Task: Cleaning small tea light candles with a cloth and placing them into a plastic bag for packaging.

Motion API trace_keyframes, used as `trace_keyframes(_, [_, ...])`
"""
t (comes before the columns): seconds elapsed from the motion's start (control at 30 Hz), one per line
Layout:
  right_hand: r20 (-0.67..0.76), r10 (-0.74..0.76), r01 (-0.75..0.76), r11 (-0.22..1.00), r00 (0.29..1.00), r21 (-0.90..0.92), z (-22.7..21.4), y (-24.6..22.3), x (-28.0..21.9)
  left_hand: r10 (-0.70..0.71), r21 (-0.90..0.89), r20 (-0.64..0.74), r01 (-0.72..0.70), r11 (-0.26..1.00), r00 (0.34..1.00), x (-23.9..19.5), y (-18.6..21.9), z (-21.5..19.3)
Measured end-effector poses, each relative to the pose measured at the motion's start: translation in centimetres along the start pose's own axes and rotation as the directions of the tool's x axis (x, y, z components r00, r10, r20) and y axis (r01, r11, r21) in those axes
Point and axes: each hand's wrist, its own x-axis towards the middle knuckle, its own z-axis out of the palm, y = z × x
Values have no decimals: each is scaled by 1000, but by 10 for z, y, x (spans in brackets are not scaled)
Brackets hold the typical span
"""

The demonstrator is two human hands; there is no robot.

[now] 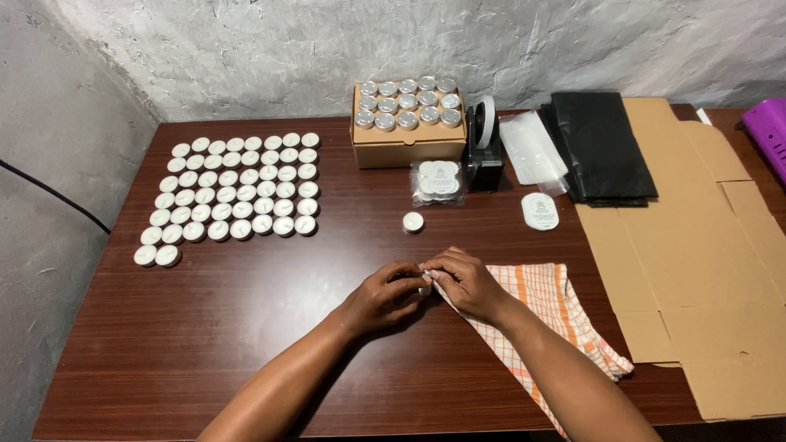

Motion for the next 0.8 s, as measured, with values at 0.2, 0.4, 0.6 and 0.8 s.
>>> trace_keyframes(0.2, [65, 199, -204, 976, 978, 82, -3, 1, -5, 11, -26, -69, -13, 1000, 998, -6, -16, 6])
trace_keyframes(0.4, [87, 257, -267, 955, 962, 133, -5, -8, -4, 5, -22, -107, -8, 1000, 994, -7, -21, 6])
trace_keyframes(0.6, [30, 86, -89, 990, 996, 110, 3, 19, -13, -14, -18, -147, 11, 1000, 989, -3, -20, 5])
trace_keyframes(0.8, [-45, -47, 51, 993, 998, 103, 4, 18, -9, 3, -13, -120, -4, 1000, 993, 2, -14, 1])
